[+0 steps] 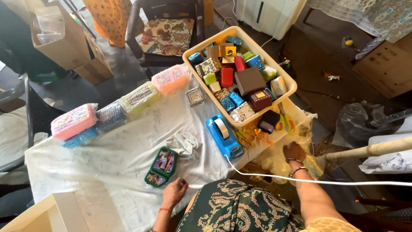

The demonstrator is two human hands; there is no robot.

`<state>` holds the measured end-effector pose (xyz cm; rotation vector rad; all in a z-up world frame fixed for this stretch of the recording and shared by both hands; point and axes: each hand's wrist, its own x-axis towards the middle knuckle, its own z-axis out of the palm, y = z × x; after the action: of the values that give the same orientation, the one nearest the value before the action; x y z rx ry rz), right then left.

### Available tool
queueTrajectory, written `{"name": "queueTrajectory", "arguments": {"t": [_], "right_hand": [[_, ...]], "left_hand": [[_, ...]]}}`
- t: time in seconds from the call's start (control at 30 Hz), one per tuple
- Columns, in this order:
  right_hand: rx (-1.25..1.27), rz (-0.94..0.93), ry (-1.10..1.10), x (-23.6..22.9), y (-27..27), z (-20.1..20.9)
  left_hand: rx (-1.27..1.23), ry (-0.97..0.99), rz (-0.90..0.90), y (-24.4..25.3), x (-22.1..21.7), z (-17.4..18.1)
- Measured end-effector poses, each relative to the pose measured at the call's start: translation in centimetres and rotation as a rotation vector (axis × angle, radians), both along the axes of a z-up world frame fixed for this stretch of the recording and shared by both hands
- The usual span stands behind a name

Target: Wrapping a green container in bubble wrap and securing it for shipment.

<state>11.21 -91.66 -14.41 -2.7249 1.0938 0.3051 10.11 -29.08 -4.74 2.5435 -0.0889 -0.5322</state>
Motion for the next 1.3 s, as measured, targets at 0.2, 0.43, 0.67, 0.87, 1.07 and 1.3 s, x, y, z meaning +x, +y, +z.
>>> {"name": "queueTrajectory", "arguments": {"t": [0.2, 0.43, 0.67, 0.87, 1.07, 1.3], "right_hand": [[0.013, -0.492, -0.432, -2.3, -2.2, 6.0], [0.683, -0.87, -0.994, -5.1, -5.6, -1.8], [-0.07, -0.677, -0.662, -7.8, 4.3, -0.5], [0.136, -0.354, -0.212, -7.9, 12.4, 1.7], [0.148, -0.211, 0.223, -4.3, 10.1, 2.7], [-0.106, -0.262, -0.777, -3.8, -4.3, 0.7]], "left_hand": [[-0.065, 0.161, -0.107, -2.0, 1.4, 5.6], [-0.091, 0.13, -0.196, -4.1, 2.6, 8.8], [-0.099, 0.146, -0.298, -5.0, 2.6, 8.0], [-0.078, 0.156, -0.356, -4.8, 2.2, 6.9], [-0.077, 0.167, -0.387, -4.1, 1.8, 6.8], [-0.199, 0.158, -0.383, -3.4, 3.0, 8.3]]}}
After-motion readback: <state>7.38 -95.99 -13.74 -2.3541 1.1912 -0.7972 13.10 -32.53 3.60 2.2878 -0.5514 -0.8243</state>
